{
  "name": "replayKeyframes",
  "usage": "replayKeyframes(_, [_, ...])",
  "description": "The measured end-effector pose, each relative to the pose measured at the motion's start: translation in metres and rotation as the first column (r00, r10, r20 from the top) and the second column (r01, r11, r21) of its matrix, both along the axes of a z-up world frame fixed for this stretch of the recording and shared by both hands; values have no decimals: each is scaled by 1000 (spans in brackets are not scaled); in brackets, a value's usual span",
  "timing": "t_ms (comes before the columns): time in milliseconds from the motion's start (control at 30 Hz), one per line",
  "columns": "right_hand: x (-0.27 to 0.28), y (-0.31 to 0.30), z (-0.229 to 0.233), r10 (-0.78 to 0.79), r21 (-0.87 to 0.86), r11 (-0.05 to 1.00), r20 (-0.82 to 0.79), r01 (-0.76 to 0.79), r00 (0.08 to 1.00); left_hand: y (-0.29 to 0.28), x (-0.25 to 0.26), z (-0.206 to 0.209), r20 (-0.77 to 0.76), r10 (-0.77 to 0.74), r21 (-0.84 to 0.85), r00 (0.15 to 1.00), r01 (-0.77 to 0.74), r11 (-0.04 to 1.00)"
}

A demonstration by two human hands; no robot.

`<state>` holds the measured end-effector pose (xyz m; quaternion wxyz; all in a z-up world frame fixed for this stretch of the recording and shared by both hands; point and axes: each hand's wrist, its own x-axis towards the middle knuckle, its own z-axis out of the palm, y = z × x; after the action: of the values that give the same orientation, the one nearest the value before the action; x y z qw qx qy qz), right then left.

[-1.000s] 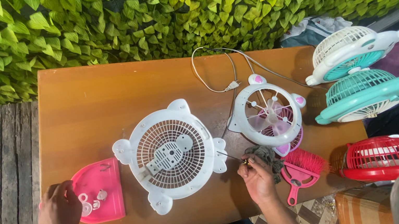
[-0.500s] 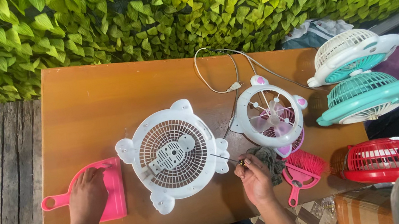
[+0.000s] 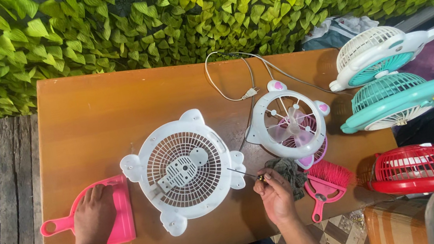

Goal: The person disassembles a small white electric fan by removing screws and separating the front grille, then wipes the fan blade and grille with a cloth. The person reassembles the fan by placing the blade back into the housing and securing the front grille.

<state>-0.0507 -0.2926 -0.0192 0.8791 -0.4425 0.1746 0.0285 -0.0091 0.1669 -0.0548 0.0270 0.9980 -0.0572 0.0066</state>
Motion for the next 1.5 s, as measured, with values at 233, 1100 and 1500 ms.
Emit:
replayKeyframes(233, [1,4,1,-13,1,1000,-16,13,1000,4,5,-1,-74,-22,11,997,23,1000])
replayKeyframes(1100, [46,120,126,699,-931,362,242,-41,673,-145,-17,96,-626,-55,-681,778,-580,-447])
replayKeyframes(1500, [61,151,118,773,-976,201,105,-85,625,-134,-21,84,-676,-148,-465,722,-574,-674])
